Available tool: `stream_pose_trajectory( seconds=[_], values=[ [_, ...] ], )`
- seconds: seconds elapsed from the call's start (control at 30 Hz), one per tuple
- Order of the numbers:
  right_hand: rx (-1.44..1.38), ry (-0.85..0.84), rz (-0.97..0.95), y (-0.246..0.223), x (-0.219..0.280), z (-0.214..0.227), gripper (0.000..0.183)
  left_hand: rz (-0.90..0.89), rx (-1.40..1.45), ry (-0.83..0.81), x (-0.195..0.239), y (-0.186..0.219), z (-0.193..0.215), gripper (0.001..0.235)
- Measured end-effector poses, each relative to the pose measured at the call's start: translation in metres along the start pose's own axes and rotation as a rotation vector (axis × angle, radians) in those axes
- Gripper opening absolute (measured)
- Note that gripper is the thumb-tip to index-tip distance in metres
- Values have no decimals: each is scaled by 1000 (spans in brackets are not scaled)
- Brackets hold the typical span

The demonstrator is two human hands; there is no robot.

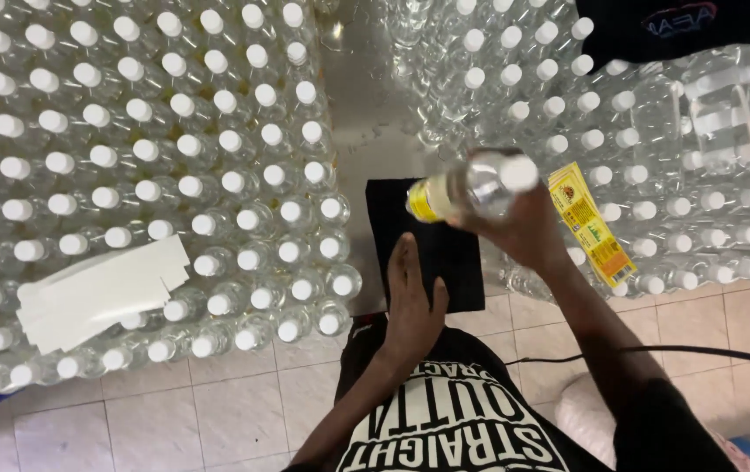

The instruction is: Manually applying adhesive labels to clear plastic water bottles in a production environment.

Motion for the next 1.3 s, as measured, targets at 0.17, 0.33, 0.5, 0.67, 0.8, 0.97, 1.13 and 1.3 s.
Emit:
stream_pose_trajectory(
  seconds=[0.17,0.33,0.5,0.67,0.8,0.97,1.13,1.3],
  values=[
    [-72,63,-75,100,-145,-92,88,158,188,-391,20,-35,-27,72],
    [135,97,-110,209,-281,-182,99,251,243,-619,20,-49,-25,67],
    [136,211,-84,274,-363,-239,113,506,347,-798,15,-42,-12,66],
    [157,271,-1,273,-388,-251,107,460,302,-787,16,-60,-23,63],
    [132,367,-30,282,-395,-262,92,530,285,-820,9,-59,-20,62],
    [176,294,-10,277,-387,-269,89,535,277,-813,7,-57,-18,59],
    [244,224,24,262,-371,-251,84,502,233,-815,10,-66,-25,59],
    [716,210,82,201,-327,-173,72,466,234,-813,8,-65,-29,58]
  ],
)
Point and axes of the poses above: each hand's wrist, its own x-axis away from the middle knuckle, its own z-axis out of the back of the hand, y = z × x, the point moved 3 cm from there along -x, towards the middle knuckle, and after that the axes turned 6 degrees about z, right-handed, at the moved point
